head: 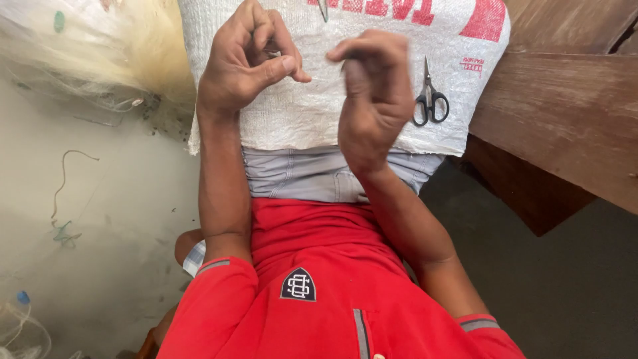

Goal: The person sits with a sack on their lap and uses a small black tool to repeatedly poke and adjust a green loop of fishing line. A pair of scissors rests on the sack nearby. The person continues this repetitive manipulation without completing a visible repair.

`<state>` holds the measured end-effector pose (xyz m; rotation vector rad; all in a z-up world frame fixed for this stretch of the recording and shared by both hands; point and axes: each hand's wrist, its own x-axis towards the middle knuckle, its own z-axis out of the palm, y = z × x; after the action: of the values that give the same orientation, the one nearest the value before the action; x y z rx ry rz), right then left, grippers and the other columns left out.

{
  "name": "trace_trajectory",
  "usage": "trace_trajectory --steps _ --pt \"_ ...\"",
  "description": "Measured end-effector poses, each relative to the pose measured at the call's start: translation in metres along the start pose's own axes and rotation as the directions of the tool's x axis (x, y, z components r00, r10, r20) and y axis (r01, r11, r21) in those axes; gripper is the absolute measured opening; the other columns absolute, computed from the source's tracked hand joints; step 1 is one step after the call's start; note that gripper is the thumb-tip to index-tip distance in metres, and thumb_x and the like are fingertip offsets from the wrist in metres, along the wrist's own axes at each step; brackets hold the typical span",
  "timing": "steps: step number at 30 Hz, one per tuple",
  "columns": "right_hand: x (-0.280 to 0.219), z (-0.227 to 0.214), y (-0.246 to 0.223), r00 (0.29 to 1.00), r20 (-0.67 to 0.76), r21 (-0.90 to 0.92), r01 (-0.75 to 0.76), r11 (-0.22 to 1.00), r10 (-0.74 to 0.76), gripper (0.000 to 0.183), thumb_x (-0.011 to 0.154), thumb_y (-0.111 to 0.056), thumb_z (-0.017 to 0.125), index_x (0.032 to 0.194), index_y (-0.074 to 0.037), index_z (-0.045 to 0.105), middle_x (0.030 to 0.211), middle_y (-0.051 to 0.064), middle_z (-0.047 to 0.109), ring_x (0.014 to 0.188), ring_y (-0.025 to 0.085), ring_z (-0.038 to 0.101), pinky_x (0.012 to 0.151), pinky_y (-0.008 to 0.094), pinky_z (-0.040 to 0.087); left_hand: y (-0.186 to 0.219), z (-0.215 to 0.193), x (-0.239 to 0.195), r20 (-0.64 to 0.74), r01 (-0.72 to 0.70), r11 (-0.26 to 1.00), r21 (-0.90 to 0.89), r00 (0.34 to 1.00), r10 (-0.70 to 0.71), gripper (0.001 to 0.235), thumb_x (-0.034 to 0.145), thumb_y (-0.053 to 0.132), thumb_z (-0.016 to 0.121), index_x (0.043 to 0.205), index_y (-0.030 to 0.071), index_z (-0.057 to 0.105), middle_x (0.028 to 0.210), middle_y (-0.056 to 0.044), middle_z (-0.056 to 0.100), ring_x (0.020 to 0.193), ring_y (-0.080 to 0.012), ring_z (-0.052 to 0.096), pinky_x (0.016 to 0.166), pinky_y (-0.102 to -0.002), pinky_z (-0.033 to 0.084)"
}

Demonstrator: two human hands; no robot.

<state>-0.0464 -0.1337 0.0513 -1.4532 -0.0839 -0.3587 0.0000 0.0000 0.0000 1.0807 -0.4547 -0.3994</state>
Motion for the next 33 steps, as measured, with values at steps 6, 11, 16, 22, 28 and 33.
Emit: trace_trajectory --steps 6,11,16,22,28,33 --pt "0.009 -0.005 -0.006 0.962 -0.08 0.108 0.27 0.957 -0.263 0.011 0.085 -0.001 0.039 0.092 -0.008 0.034 0.098 0.002 0.038 0.097 0.02 0.047 0.091 0.035 0.04 0.0 -0.001 0.003 0.025 -0.017 1.0 0.026 1.0 0.017 0.032 0.076 -0.004 0.052 0.075 0.012 0.024 0.073 -0.008 0.045 0.06 -0.0144 0.051 0.058 -0.023 0.047" --pt "0.008 -0.017 0.011 0.908 0.006 -0.353 0.395 0.848 -0.42 0.017 0.081 0.007 0.035 0.089 -0.007 0.034 0.096 0.001 0.036 0.089 0.017 0.046 0.083 0.031 0.041 0.001 -0.003 0.0 0.01 -0.005 1.0 -0.014 1.0 0.005 0.033 0.075 -0.004 0.052 0.074 0.012 0.023 0.072 -0.008 0.044 0.058 -0.0147 0.05 0.059 -0.025 0.049" --pt "0.007 -0.012 0.006 0.929 0.304 -0.589 0.357 0.725 -0.21 0.014 0.07 0.009 0.053 0.082 0.002 0.054 0.078 0.009 0.046 0.071 0.019 0.039 0.066 0.031 0.031 0.003 -0.001 0.0 0.019 -0.012 0.999 -0.046 1.0 0.013 0.032 0.075 -0.002 0.052 0.075 0.011 0.023 0.075 -0.01 0.045 0.063 -0.016 0.051 0.064 -0.028 0.051" --pt "0.005 -0.01 0.017 0.942 0.29 -0.583 0.314 0.749 -0.168 0.012 0.077 0.005 0.054 0.087 -0.001 0.056 0.085 0.008 0.043 0.072 0.017 0.044 0.064 0.027 0.041 0.003 -0.001 0.0 0.033 -0.013 0.998 -0.062 0.999 0.015 0.03 0.075 -0.005 0.05 0.076 0.01 0.025 0.075 -0.009 0.043 0.065 -0.0164 0.049 0.065 -0.03 0.05" --pt "0.005 -0.009 0.018 0.948 0.288 -0.452 0.26 0.853 -0.137 0.014 0.077 0.009 0.052 0.088 0.002 0.055 0.084 0.007 0.042 0.068 0.014 0.041 0.057 0.025 0.038 0.0 -0.004 -0.001 0.063 -0.034 0.999 -0.029 0.997 0.035 0.032 0.076 -0.005 0.052 0.076 0.01 0.024 0.075 -0.01 0.044 0.064 -0.016 0.049 0.063 -0.028 0.05" --pt "0.002 -0.011 0.023 0.954 0.278 -0.381 0.213 0.9 -0.109 0.014 0.079 0.005 0.053 0.091 -0.002 0.053 0.086 0.006 0.042 0.069 0.014 0.041 0.06 0.025 0.038 0.0 -0.006 -0.003 0.054 -0.012 1.0 -0.008 0.998 0.013 0.032 0.077 -0.003 0.053 0.076 0.01 0.023 0.076 -0.012 0.046 0.064 -0.0183 0.052 0.06 -0.024 0.047"
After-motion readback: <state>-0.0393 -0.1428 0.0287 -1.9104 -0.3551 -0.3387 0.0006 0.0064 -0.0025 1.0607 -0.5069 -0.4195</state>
